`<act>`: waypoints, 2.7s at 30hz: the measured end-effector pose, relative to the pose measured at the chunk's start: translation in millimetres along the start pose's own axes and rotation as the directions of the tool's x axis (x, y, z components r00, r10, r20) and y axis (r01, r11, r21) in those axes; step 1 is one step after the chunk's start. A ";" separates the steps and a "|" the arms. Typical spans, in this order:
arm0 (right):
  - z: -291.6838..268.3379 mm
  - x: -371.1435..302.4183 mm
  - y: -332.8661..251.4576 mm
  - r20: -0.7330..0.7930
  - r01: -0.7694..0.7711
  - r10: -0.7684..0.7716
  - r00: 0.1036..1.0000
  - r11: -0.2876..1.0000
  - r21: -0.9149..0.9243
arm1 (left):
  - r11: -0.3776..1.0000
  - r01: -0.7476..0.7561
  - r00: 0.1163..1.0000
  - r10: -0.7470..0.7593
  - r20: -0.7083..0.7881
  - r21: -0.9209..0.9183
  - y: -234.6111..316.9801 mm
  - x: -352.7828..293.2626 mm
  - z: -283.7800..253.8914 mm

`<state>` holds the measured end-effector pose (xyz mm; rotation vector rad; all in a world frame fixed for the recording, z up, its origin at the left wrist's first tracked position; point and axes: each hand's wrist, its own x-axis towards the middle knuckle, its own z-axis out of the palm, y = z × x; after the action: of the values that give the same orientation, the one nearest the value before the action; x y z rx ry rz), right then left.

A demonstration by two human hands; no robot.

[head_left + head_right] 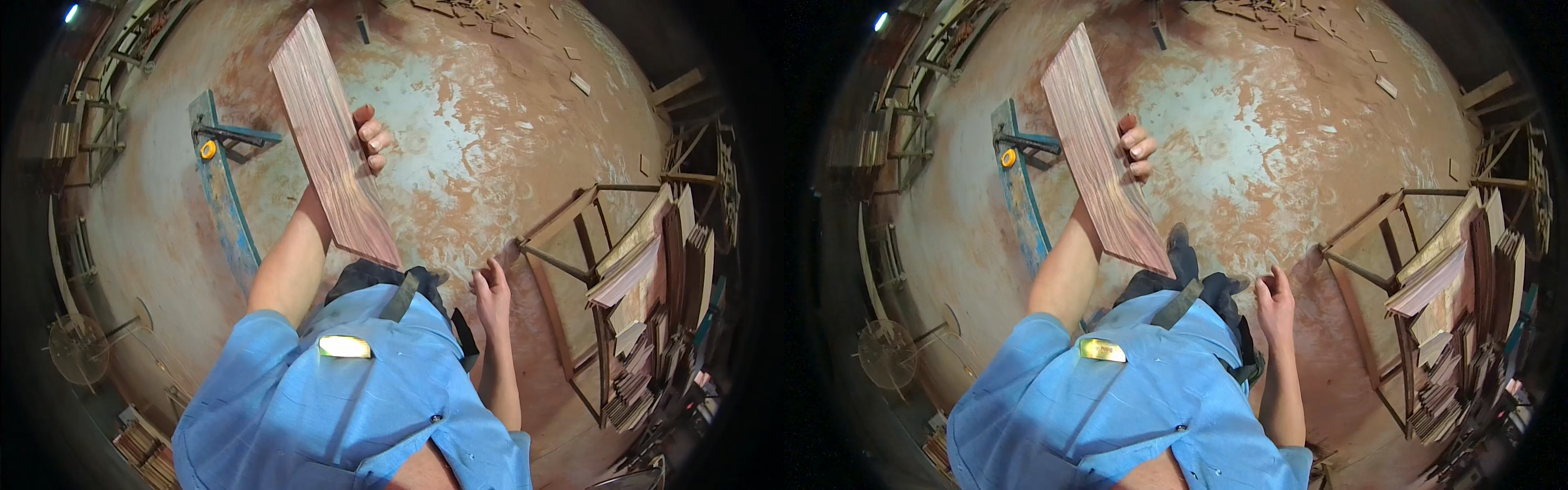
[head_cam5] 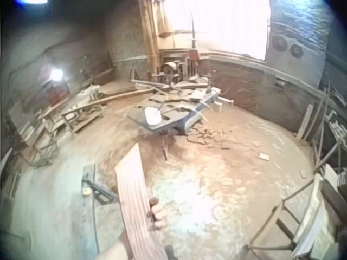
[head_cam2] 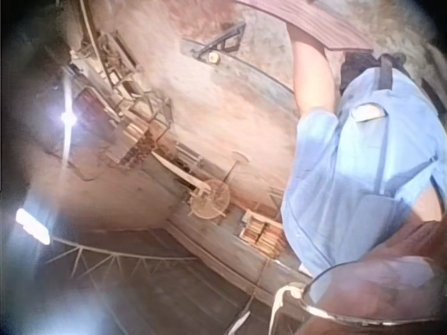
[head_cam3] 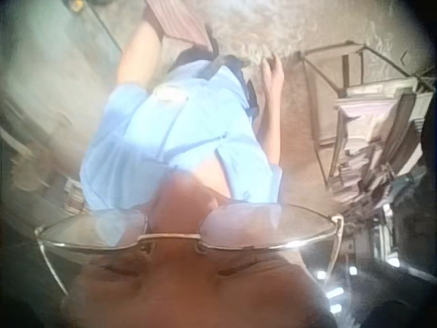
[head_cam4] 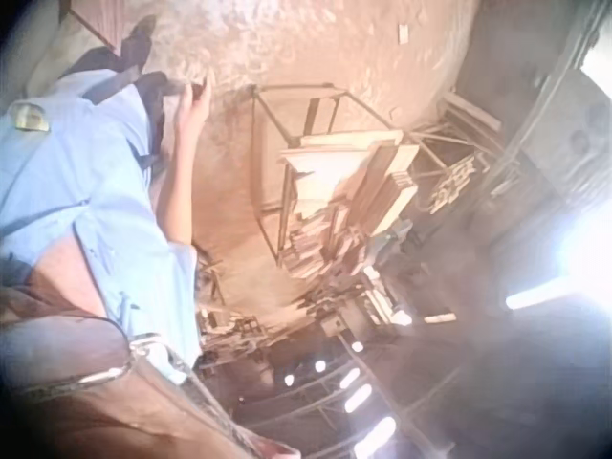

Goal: The person assembles small wooden pieces on a workbench, repeatedly measuring with a tape measure and tapping with a hammer to fit them together. The person then applies glue to the edges of additional wood pieces and stacks them.

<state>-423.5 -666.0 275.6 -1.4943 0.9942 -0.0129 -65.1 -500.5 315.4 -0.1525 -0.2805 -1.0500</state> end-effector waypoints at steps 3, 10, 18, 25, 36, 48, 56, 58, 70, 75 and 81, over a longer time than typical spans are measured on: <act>45.3 14.5 -55.6 0.106 0.007 -0.017 0.994 0.996 0.093 | 0.998 -0.057 0.998 0.058 0.020 -0.023 36.5 -6.9 -0.3; 132.1 31.1 -162.3 0.409 0.241 -0.250 0.878 0.968 0.074 | 0.985 -0.166 0.986 0.164 0.043 0.043 78.2 -24.4 4.0; 185.2 54.5 -228.8 0.706 0.583 -0.242 0.666 0.760 -0.289 | 0.820 -0.389 0.814 0.519 -0.261 0.419 62.4 -43.1 8.1; 178.6 83.6 -217.8 0.664 0.634 -0.408 0.626 0.763 -0.128 | 0.633 -0.310 0.513 0.740 -0.436 0.709 42.8 -33.5 45.6; 189.6 183.3 -324.8 0.795 0.937 -0.531 0.292 -0.006 -0.348 | -0.838 0.518 0.855 0.515 -0.063 0.174 120.4 -22.6 156.1; 319.6 286.6 -478.4 0.795 0.971 -0.603 0.064 -0.146 -0.189 | -0.591 0.742 0.670 0.639 -0.379 0.316 268.8 2.6 76.3; 299.4 444.2 -513.2 0.194 0.416 -0.399 0.896 0.907 -0.057 | -0.456 0.860 0.507 0.818 -0.273 0.231 330.0 26.0 68.0; 316.1 473.4 -521.6 0.232 0.349 -0.340 0.911 0.937 -0.001 | -0.420 0.886 0.461 0.844 -0.274 0.195 335.0 33.7 65.6; 355.7 635.7 -570.4 0.432 0.023 -0.077 0.899 0.991 0.129 | -0.198 0.969 0.230 0.939 -0.256 0.146 313.3 121.4 37.4; 369.4 645.2 -580.6 0.515 -0.034 -0.045 0.856 0.989 0.143 | -0.191 0.972 0.218 0.951 -0.219 0.140 307.0 147.4 28.2; 363.0 617.2 -606.1 0.584 0.304 -0.256 0.770 0.953 0.017 | -0.032 0.982 0.094 0.939 -0.332 0.188 296.3 165.9 25.9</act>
<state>498.3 -817.9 361.1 -1.5696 0.2690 0.2615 266.3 -486.3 392.6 2.5318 0.5005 -0.2567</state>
